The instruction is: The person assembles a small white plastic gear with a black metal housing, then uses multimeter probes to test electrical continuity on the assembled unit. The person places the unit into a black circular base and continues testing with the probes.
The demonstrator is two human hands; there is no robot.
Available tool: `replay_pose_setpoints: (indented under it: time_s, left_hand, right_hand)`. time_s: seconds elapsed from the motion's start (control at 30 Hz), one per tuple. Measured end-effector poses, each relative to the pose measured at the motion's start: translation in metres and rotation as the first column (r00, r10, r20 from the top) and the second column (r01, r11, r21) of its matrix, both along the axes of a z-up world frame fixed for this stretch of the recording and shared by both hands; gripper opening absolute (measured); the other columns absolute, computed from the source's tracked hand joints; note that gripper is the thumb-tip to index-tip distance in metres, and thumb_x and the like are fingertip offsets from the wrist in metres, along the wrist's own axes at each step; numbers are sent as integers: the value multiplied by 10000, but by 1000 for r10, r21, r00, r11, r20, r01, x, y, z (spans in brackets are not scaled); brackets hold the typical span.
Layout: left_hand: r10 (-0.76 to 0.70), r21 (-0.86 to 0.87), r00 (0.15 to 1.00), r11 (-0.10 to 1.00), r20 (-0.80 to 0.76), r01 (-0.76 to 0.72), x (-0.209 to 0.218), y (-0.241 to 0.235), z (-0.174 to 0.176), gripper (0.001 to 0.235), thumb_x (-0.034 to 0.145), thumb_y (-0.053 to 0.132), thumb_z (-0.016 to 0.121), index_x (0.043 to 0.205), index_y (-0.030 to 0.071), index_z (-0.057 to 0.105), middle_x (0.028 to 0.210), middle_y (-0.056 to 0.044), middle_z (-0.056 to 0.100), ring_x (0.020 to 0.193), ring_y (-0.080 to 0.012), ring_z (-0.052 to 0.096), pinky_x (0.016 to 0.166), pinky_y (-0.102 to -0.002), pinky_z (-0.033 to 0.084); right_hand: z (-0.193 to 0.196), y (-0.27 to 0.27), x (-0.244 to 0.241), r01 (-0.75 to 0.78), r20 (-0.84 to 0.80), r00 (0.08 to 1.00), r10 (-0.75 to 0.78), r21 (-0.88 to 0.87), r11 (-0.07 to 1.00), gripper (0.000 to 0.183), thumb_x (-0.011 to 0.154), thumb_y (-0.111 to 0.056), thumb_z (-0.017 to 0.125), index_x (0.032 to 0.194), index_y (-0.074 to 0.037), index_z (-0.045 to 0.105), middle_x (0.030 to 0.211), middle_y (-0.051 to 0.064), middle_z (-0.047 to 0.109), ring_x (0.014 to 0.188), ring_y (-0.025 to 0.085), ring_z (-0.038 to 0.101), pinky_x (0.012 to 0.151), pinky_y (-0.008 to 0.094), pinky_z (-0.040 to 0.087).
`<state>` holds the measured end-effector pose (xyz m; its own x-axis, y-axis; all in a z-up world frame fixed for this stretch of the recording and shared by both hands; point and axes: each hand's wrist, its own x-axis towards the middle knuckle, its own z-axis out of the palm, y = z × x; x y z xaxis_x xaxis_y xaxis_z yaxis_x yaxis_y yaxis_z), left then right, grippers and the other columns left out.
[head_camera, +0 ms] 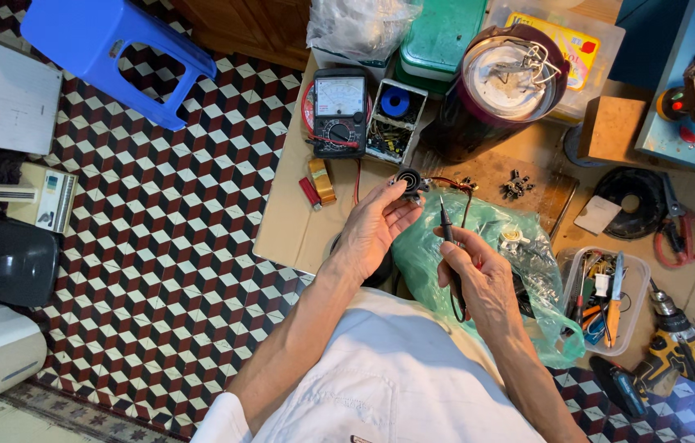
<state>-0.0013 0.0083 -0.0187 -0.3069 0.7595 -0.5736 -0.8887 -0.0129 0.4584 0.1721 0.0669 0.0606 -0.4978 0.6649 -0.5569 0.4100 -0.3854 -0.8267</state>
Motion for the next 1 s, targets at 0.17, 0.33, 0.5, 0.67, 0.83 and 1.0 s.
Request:
replay_pose_setpoints:
  time_s: [0.17, 0.33, 0.5, 0.67, 0.83, 1.0]
  left_hand:
    - [12, 16, 1000, 1000, -24, -12, 2, 1, -4, 316, 929, 187, 720, 1171, 19, 606, 1096, -111, 695, 1035, -204, 694, 984, -347, 569]
    - [48, 9, 999, 999, -7, -47, 4, 4, -3, 308, 944, 219, 708, 1145, 14, 595, 1103, -113, 688, 1046, -216, 691, 1011, -371, 565]
    - [39, -34, 999, 999, -19, -39, 7, 3, 0, 335, 954, 286, 692, 1155, 27, 626, 1102, -107, 694, 1026, -208, 693, 972, -352, 562]
    - [-27, -27, 994, 999, -103, 24, 9, -1, 12, 354, 984, 355, 653, 1192, 70, 624, 1091, -52, 683, 1008, -171, 681, 910, -329, 555]
    - [-69, 42, 982, 996, -176, 77, 14, -2, 20, 358, 1006, 340, 634, 1227, 63, 584, 1108, -44, 657, 1035, -163, 678, 936, -317, 556]
    - [-35, 117, 989, 992, -143, 52, 16, -3, 18, 357, 1019, 278, 636, 1239, 10, 551, 1118, -87, 655, 1049, -174, 678, 945, -334, 562]
  right_hand:
    - [-2, 0, 1, 8, 2, 1000, -8, -20, 1000, 356, 990, -254, 562, 1255, -46, 677, 597, 13, 582, 413, 56, 393, 366, 245, 276]
    - [-3, -1, -1, -11, -3, 1000, 11, 4, 1000, 356, 998, -256, 572, 1269, -54, 685, 605, 6, 585, 436, 38, 407, 383, 229, 291]
    - [-5, -3, -3, -13, -17, 1000, 13, -8, 1000, 357, 988, -257, 575, 1262, -55, 683, 600, 8, 588, 417, 45, 392, 358, 243, 272]
    - [-4, -4, -5, -19, -14, 1000, 19, -24, 1000, 362, 984, -261, 578, 1268, -64, 685, 599, 4, 588, 419, 43, 392, 353, 245, 271]
    - [-7, -2, -13, -41, -66, 997, 40, -21, 999, 369, 1001, -275, 591, 1288, -63, 683, 611, -8, 594, 446, 30, 399, 397, 218, 286]
    - [-4, -1, -17, -36, 31, 999, 38, -62, 997, 385, 975, -294, 581, 1274, -90, 709, 598, -5, 583, 438, 50, 402, 361, 238, 284]
